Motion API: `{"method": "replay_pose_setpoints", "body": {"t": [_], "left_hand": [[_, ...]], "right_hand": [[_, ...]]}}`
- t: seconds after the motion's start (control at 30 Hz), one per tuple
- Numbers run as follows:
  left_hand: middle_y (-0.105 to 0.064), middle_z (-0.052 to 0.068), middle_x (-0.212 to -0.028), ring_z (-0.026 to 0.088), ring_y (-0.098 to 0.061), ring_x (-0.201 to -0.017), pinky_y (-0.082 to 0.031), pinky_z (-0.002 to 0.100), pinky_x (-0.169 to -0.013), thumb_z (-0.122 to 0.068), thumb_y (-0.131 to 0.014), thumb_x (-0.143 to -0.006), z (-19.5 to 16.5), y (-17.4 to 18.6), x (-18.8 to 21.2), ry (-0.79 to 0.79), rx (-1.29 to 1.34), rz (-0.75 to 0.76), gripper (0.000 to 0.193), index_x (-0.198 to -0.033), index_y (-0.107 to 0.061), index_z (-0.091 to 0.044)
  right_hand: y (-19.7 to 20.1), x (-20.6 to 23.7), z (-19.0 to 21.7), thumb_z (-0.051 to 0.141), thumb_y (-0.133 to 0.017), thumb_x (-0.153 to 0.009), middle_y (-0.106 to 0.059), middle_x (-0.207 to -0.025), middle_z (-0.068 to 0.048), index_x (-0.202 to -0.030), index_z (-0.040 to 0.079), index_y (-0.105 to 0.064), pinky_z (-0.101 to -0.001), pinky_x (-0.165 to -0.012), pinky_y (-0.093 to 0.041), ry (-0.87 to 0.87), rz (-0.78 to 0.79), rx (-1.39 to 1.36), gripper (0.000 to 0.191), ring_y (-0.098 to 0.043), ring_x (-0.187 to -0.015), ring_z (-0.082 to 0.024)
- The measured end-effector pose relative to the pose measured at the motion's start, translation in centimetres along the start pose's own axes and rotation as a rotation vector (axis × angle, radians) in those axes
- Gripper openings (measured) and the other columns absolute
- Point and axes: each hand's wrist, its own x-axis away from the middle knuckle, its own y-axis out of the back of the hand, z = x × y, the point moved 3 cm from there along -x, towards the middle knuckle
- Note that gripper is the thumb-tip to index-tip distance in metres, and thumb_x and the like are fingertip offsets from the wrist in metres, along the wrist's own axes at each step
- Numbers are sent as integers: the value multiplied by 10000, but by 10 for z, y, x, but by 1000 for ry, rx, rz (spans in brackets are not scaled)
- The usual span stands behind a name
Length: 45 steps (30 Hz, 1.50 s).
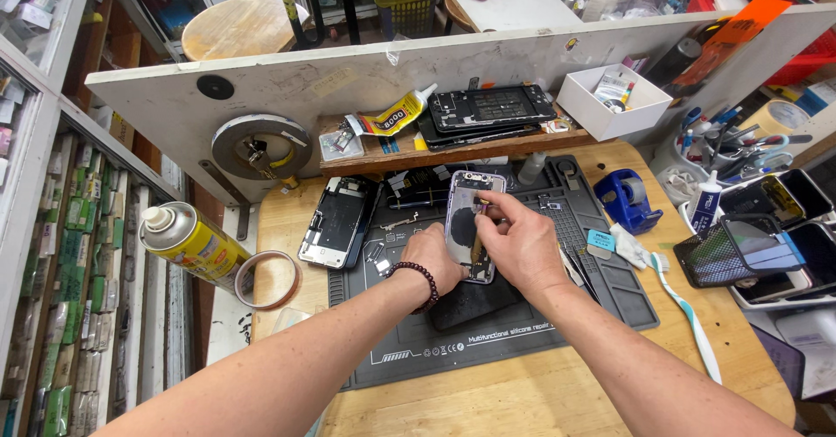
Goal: The person works at a repair bench on a disassembled smartphone, using a screwdriver to unscrew and re-tighten small screws on the phone's midframe, repositioning the frame on the mat, and picking up and setting down small components and tools while working through the repair steps.
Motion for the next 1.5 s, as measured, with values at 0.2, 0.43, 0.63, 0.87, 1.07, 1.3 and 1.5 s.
{"method": "replay_pose_setpoints", "body": {"t": [0.2, 0.43, 0.63, 0.87, 1.07, 1.3, 1.5], "left_hand": [[-699, 209, -1181, 344, -673, -1141, -550, 403, -971, -251, -941, -676, 0, -3, -1, 3, -43, 0, 653, -1192, -621, -12], [-697, 217, -1179, 352, -669, -1143, -544, 404, -979, -245, -933, -682, -2, -5, -2, -12, -31, -18, 642, -1189, -615, -11], [-675, 210, -1181, 353, -655, -1147, -536, 411, -982, -226, -914, -703, -4, -4, 6, -28, -16, -32, 598, -1167, -608, -4], [-676, 214, -1146, 368, -657, -1125, -533, 428, -970, -175, -871, -735, 0, -2, 15, -99, 14, -69, 510, -1127, -596, 2], [-671, 216, -1117, 377, -653, -1102, -525, 438, -951, -166, -883, -727, 0, -5, 18, -137, 12, -99, 507, -1108, -593, 1], [-703, 191, -1079, 351, -682, -1074, -540, 429, -931, -154, -872, -727, -2, -4, 20, -109, 43, -72, 470, -1085, -605, -10], [-693, 198, -1119, 347, -674, -1100, -537, 413, -957, -146, -876, -725, -6, -2, 21, -97, 44, -59, 508, -1140, -614, -13]], "right_hand": [[-2, -4, -9, 183, -764, -857, -752, -768, -43, -1204, 90, -727, -271, -643, -574, -41, 18, -39, 361, -698, -653, -105], [2, -2, -11, 174, -785, -841, -750, -808, -33, -1205, 82, -719, -250, -657, -569, 21, 22, -104, 381, -688, -687, -78], [5, 4, -2, 152, -730, -877, -755, -827, -31, -1330, 96, -596, -250, -639, -581, -90, 95, -163, 476, -684, -681, -79], [6, 8, 9, 150, -766, -850, -760, -840, -34, -1356, 90, -531, -262, -675, -577, -70, 81, -129, 562, -678, -705, -80], [9, 21, 4, 148, -767, -851, -759, -853, -38, -1294, 80, -584, -260, -676, -589, -34, 83, -174, 483, -689, -725, -75], [12, 28, 3, 142, -768, -859, -751, -841, -32, -1262, 92, -616, -256, -667, -591, 3, 47, -150, 433, -699, -725, -80], [13, 16, -5, 147, -771, -874, -706, -772, -57, -1195, 90, -690, -290, -578, -574, -41, 56, -129, 336, -676, -622, -99]]}}
